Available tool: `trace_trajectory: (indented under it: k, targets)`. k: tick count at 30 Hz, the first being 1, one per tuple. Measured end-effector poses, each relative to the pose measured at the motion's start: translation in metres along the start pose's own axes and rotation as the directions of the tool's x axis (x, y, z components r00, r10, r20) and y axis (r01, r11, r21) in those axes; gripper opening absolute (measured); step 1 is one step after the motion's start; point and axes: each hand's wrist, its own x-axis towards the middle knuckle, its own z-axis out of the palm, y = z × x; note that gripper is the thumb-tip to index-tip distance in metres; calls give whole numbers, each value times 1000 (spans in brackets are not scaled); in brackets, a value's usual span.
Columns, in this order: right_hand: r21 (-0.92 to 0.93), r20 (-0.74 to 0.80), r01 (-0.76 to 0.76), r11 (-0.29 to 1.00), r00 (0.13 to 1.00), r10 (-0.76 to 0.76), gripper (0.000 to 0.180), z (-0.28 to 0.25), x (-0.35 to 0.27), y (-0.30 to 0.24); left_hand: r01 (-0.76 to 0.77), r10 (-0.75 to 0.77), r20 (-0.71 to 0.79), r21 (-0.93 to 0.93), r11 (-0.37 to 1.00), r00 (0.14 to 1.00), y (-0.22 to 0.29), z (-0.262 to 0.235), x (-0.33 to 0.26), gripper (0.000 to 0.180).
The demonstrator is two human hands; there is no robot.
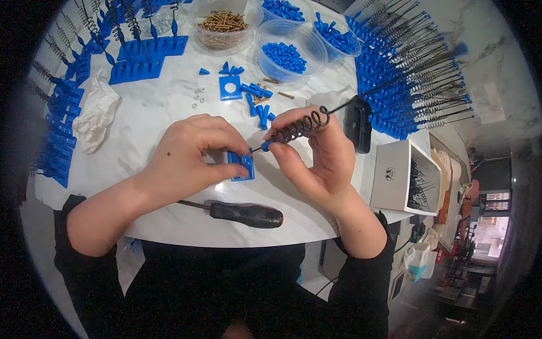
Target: The person assembles small mechanical components by hand, joining a metal spring and a rod to a blue plastic component with glue from a bottle.
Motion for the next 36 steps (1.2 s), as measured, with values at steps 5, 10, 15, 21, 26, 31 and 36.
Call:
trace_trajectory:
  k: [5, 10, 15, 21, 26, 31, 36]
  targets:
    - [-122, 128, 110, 986, 987, -94, 29, 0, 0, -5, 36, -39, -37, -82, 996, 999, 1, 3, 0, 16]
    - [-10, 19, 83, 997, 996, -82, 30, 4, -3, -2, 15, -16, -48, -28, 999, 999, 1, 4, 1, 12]
    - [-47, 62, 83, 995, 995, -80, 30, 3, -1, -3, -24, 26, -56, 32, 999, 998, 0, 5, 0, 12]
    - [-20, 27, 88, 996, 996, -88, 29, 5, -3, -2, -16, 19, -53, 60, 998, 998, 1, 4, 0, 11]
    - [-121, 86, 161, 980, 985, -151, 36, 3, -2, 0, -30, 35, -63, 71, 997, 997, 0, 4, 0, 11]
    - [-133, 99, 158, 979, 984, -145, 38, 6, -3, 2, -27, 30, -69, 44, 999, 997, -3, 4, -2, 11]
    - [-162, 121, 181, 970, 979, -163, 39, 5, -2, 1, -13, 16, -62, 44, 999, 998, 0, 4, 0, 11]
